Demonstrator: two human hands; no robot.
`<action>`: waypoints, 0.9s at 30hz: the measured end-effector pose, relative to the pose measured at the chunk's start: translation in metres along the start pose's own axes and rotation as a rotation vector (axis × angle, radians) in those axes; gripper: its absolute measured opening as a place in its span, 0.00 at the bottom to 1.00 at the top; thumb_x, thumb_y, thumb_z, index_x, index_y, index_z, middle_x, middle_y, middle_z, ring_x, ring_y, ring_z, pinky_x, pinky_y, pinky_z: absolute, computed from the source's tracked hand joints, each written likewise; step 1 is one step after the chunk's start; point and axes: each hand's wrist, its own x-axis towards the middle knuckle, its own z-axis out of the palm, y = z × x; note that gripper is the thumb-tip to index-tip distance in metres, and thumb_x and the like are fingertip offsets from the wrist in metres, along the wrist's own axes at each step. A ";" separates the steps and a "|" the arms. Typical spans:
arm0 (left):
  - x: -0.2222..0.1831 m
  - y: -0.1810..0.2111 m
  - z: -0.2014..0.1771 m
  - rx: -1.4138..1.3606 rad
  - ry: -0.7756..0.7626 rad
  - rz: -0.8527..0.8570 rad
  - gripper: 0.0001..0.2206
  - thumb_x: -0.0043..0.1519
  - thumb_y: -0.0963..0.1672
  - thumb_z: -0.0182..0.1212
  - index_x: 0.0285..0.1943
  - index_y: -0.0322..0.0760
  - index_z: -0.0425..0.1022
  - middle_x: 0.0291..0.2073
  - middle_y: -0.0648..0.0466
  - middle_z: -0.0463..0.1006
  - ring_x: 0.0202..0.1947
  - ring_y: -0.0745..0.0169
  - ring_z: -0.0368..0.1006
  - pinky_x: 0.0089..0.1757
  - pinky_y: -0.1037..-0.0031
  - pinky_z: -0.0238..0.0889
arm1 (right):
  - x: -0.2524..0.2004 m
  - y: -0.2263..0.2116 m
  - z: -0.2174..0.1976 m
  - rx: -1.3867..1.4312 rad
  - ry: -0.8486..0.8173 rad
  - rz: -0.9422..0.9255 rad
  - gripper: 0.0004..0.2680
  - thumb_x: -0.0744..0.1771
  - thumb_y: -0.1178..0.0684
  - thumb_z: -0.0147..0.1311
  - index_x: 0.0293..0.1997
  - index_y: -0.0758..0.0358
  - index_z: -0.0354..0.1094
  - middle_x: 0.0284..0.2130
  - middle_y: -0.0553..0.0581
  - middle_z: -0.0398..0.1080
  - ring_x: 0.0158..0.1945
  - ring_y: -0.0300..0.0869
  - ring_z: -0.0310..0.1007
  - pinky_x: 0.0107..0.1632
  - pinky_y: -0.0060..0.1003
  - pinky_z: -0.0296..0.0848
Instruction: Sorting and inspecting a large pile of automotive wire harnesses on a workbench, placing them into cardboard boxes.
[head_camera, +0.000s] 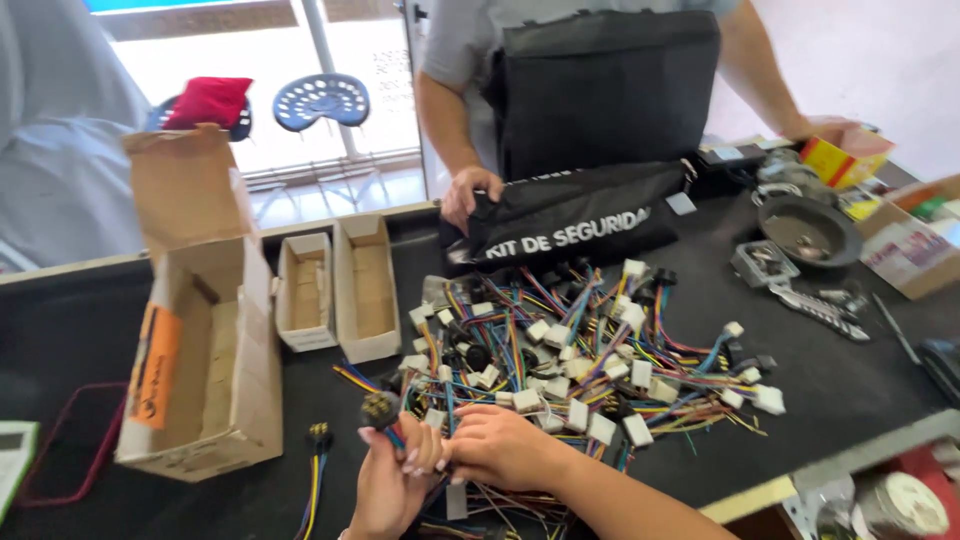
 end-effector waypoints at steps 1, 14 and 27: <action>-0.003 0.002 -0.005 0.255 0.099 0.027 0.29 0.69 0.60 0.36 0.26 0.37 0.59 0.17 0.56 0.54 0.20 0.63 0.50 0.31 0.69 0.49 | 0.001 0.001 -0.002 -0.016 -0.006 0.051 0.13 0.73 0.40 0.42 0.50 0.59 0.67 0.36 0.57 0.75 0.43 0.51 0.77 0.67 0.53 0.64; -0.104 0.086 -0.040 2.028 0.641 -0.153 0.21 0.65 0.39 0.54 0.69 0.38 0.66 0.46 0.44 0.78 0.50 0.43 0.74 0.51 0.57 0.65 | -0.002 0.017 -0.010 -0.127 0.247 0.188 0.04 0.68 0.54 0.56 0.46 0.56 0.74 0.35 0.54 0.76 0.37 0.48 0.76 0.41 0.43 0.74; -0.102 0.057 -0.076 2.442 0.723 -0.107 0.16 0.64 0.42 0.58 0.60 0.52 0.75 0.59 0.50 0.71 0.57 0.45 0.72 0.51 0.60 0.74 | -0.015 0.034 0.010 -0.153 0.222 0.250 0.02 0.66 0.50 0.60 0.39 0.48 0.76 0.29 0.48 0.77 0.34 0.46 0.79 0.42 0.41 0.76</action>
